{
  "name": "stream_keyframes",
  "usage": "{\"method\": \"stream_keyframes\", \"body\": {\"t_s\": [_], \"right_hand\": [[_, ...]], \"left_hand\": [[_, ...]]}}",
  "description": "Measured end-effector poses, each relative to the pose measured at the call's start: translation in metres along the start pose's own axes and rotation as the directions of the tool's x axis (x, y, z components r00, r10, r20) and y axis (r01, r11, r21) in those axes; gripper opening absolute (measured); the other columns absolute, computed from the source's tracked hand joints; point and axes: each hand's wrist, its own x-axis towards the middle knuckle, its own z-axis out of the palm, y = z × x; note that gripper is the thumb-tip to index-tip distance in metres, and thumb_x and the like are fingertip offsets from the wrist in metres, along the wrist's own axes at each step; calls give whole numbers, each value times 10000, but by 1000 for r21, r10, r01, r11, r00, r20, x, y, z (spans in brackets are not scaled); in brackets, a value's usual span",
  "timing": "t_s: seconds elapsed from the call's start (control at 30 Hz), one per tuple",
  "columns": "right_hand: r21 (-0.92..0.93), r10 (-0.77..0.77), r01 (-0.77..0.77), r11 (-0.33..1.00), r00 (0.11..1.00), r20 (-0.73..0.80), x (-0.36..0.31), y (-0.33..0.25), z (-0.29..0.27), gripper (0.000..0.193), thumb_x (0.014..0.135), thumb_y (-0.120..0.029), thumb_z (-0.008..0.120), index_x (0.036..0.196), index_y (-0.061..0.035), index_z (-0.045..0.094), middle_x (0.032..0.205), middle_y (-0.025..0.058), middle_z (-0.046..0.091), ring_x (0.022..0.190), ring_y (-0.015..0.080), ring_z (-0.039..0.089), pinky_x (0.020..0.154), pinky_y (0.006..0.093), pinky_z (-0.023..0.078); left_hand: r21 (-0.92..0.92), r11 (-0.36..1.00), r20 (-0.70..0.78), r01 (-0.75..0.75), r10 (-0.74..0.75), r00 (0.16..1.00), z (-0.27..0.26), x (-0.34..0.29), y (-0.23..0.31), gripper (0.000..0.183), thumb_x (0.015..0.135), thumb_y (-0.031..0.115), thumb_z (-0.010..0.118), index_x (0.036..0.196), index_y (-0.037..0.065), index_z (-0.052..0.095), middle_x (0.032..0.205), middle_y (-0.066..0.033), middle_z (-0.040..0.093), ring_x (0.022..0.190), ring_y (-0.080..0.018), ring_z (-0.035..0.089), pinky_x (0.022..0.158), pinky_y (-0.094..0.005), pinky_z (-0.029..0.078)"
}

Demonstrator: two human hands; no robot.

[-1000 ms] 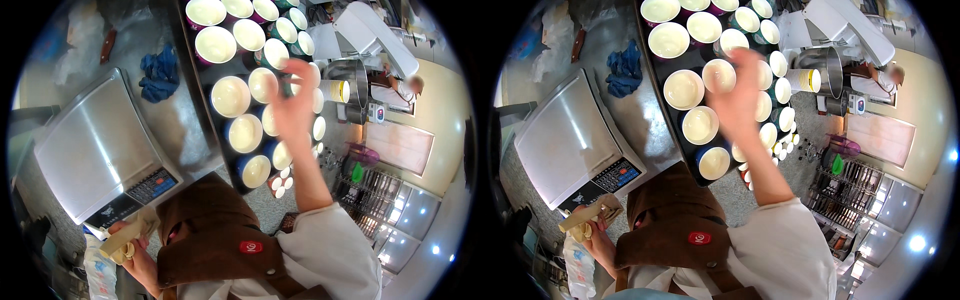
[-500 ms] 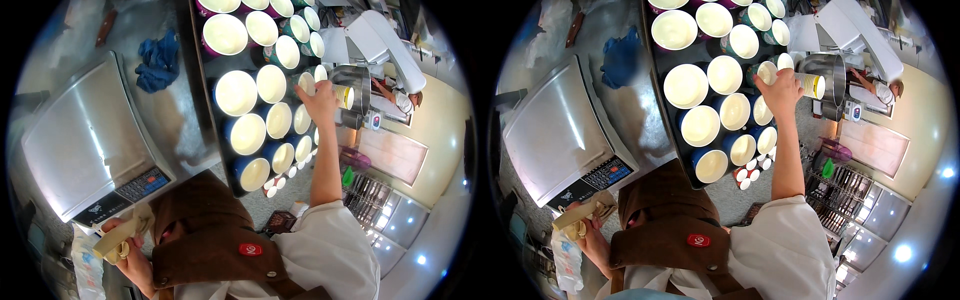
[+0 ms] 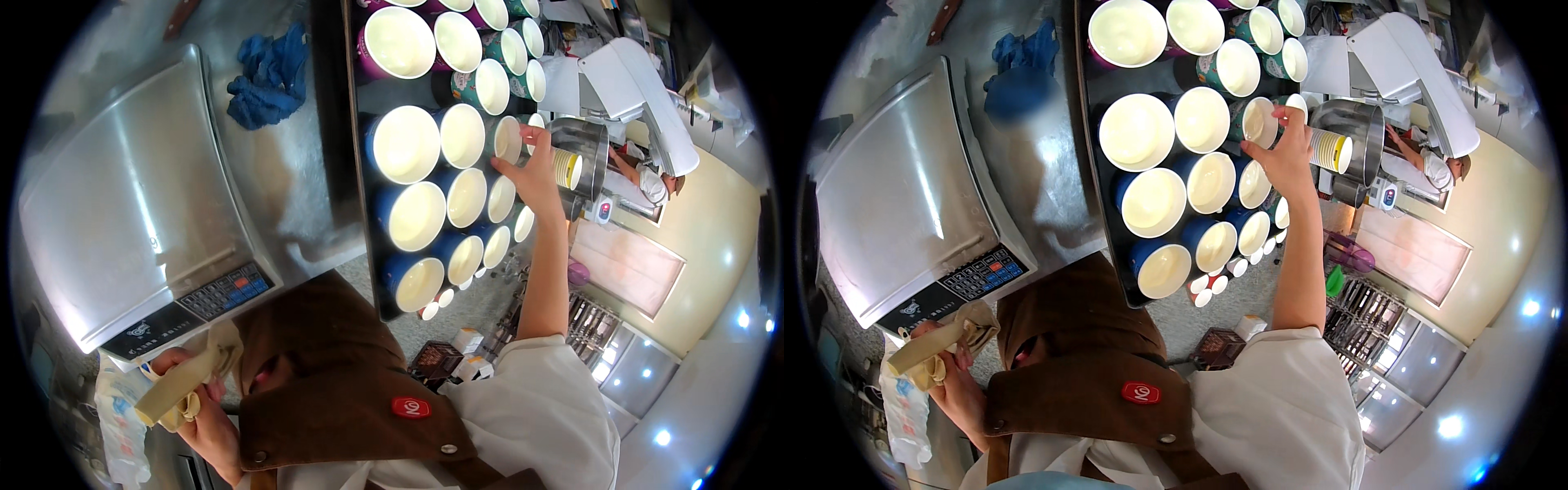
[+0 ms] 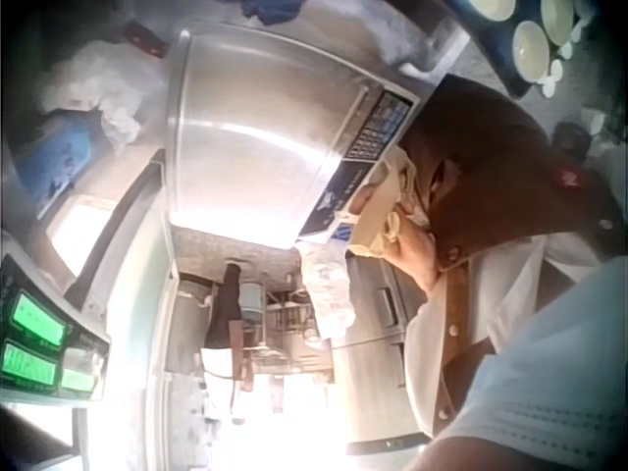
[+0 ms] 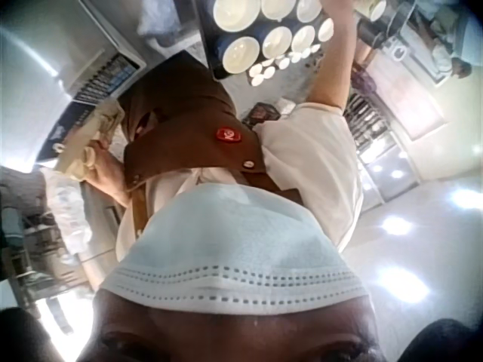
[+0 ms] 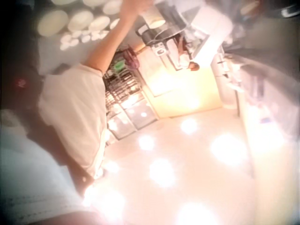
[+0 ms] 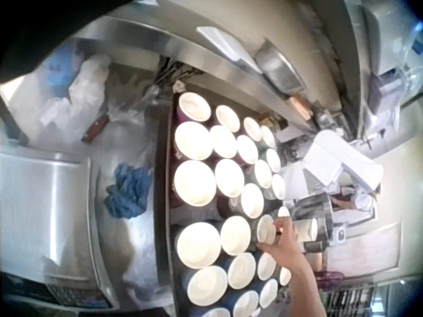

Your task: The person fills paper cupcake liners with batter using a piping bag, then arranges the filled cups on a baking tray. They carry the tray to an oven, open the door, and place the tray inside before closing the oven.

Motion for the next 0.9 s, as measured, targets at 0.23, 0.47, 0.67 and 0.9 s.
{"method": "stream_keyframes", "body": {"t_s": [0.23,0.47,0.67,0.9], "right_hand": [[-141,-99,111,984,991,92,12,-29,-15,866,669,-211,846,1400,-173,382,1379,102,475,1311,339,405,1085,511,277],[17,-167,166,986,983,80,26,-7,-4,843,684,-220,842,1379,-133,372,1305,132,530,1260,340,482,1071,504,283],[-72,-169,176,982,981,90,26,3,-4,740,709,-228,817,1328,-113,428,1243,172,541,1214,364,500,1052,508,306],[-48,-270,280,959,951,152,29,-1,-11,598,705,-224,802,1239,-121,554,1198,184,550,1167,385,507,1002,463,393]], "left_hand": [[-3,1000,63,5,-5,998,-5,4,-3,75,981,82,503,966,9,512,891,-41,480,620,-63,388,546,-215,289],[20,999,71,-38,36,997,-1,3,-3,81,982,84,503,965,6,516,897,-41,476,615,-64,383,538,-216,290],[17,999,54,-27,26,998,1,0,-3,79,972,77,504,954,3,525,883,-41,474,612,-59,381,538,-213,286],[35,998,63,-51,49,997,4,-2,-4,74,962,74,508,970,2,518,858,-35,469,598,-55,369,536,-207,278]]}}
